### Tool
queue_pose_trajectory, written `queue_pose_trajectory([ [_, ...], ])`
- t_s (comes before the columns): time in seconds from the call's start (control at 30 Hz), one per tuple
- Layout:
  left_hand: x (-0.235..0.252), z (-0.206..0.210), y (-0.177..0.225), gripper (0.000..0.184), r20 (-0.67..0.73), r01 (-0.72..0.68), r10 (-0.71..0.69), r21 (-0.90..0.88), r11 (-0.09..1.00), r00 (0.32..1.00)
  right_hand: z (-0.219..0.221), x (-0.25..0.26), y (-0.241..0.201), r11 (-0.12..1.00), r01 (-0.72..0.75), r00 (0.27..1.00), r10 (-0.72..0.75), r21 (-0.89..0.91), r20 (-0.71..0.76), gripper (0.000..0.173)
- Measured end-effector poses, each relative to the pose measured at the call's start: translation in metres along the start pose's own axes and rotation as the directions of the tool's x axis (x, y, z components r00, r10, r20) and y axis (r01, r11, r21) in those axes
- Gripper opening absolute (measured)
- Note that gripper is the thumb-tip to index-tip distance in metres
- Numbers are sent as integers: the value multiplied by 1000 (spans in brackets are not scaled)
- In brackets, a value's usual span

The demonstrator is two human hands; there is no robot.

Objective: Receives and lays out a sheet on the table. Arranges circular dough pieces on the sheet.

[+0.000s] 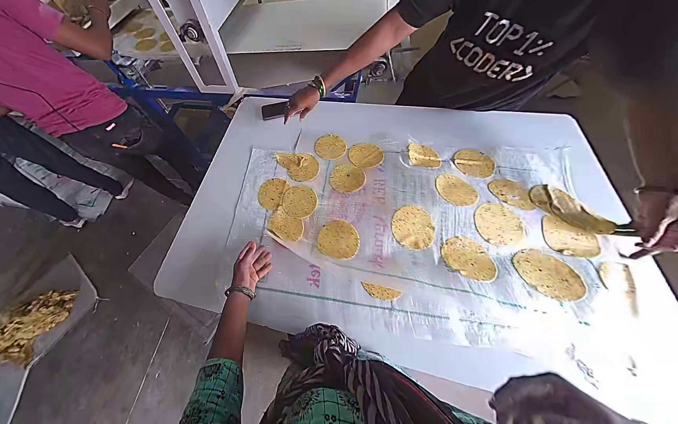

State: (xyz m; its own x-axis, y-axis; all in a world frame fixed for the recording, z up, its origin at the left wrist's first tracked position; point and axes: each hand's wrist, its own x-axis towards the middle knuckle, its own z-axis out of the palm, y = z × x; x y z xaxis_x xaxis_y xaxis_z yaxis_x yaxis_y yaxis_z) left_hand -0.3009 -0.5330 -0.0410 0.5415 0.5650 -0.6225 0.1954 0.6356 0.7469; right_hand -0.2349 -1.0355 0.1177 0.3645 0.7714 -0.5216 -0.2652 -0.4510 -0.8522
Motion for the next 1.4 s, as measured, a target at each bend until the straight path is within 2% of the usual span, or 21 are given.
queue_pose_trajectory([
  [0.03,0,-3,-1,52,-12,38,-37,60,997,999,-2,34,-8,977,208,977,-209,-45,-29,25],
  [0.07,0,-4,-1,54,-7,72,-72,106,992,997,-4,81,-28,939,297,935,-324,-175,-148,27],
  [0.1,1,-1,0,53,8,93,-95,137,986,995,-8,136,-56,900,271,897,-365,-341,-248,28],
  [0.17,5,7,2,45,41,77,-90,255,964,995,-22,257,-106,825,79,880,-321,-559,-350,28],
  [0.27,7,18,3,60,147,-53,-35,551,833,988,-41,421,-130,656,-2,885,-351,-754,-307,34],
  [0.33,9,23,1,73,208,-127,-18,658,742,978,-48,486,-138,554,-22,911,-332,-832,-246,44],
  [0.43,7,25,-5,91,241,-151,-44,730,666,970,-40,531,-154,476,-112,916,-290,-872,-276,57],
  [0.53,2,20,-11,94,251,-117,-60,635,763,966,-24,557,-152,418,-170,896,-311,-893,-316,56],
  [0.63,-7,13,1,77,271,-153,21,478,865,962,-20,574,-153,519,-171,892,-279,-838,-355,36],
  [0.7,-19,5,14,58,302,-220,86,445,868,949,-20,571,-155,634,-44,905,-302,-772,-300,28],
  [0.77,-34,-4,31,38,349,-326,167,467,822,922,-16,557,-161,765,166,871,-409,-622,-271,25],
  [0.83,-48,-17,45,29,405,-434,243,491,755,881,-11,540,-163,861,363,811,-480,-357,-334,20],
  [0.9,-52,-37,46,30,403,-474,293,490,731,867,-7,526,-160,863,500,763,-480,-75,-433,9],
  [0.97,-46,-63,41,40,369,-370,189,516,773,910,-8,510,-155,824,553,751,-429,122,-501,7],
  [1.03,-35,-91,36,59,389,-152,-102,569,808,915,-10,497,-149,795,556,769,-379,244,-514,6],
  [1.1,-23,-109,36,54,342,-33,-290,695,718,894,-8,490,-144,795,542,794,-381,271,-473,6],
  [1.13,-16,-111,43,45,280,-38,-289,775,630,915,-5,486,-144,799,544,800,-402,256,-445,7],
  [1.2,6,-96,61,39,161,-127,-54,911,392,985,1,475,-154,800,559,801,-455,216,-388,8],
  [1.23,20,-83,68,39,197,-214,89,934,284,976,5,467,-160,797,565,803,-472,213,-365,9],
  [1.3,58,-53,71,42,402,-454,282,878,150,871,12,446,-164,783,572,810,-494,243,-316,11],
  [1.4,108,-17,68,49,594,-655,320,745,129,738,10,412,-152,706,609,793,-543,360,-276,14],
])
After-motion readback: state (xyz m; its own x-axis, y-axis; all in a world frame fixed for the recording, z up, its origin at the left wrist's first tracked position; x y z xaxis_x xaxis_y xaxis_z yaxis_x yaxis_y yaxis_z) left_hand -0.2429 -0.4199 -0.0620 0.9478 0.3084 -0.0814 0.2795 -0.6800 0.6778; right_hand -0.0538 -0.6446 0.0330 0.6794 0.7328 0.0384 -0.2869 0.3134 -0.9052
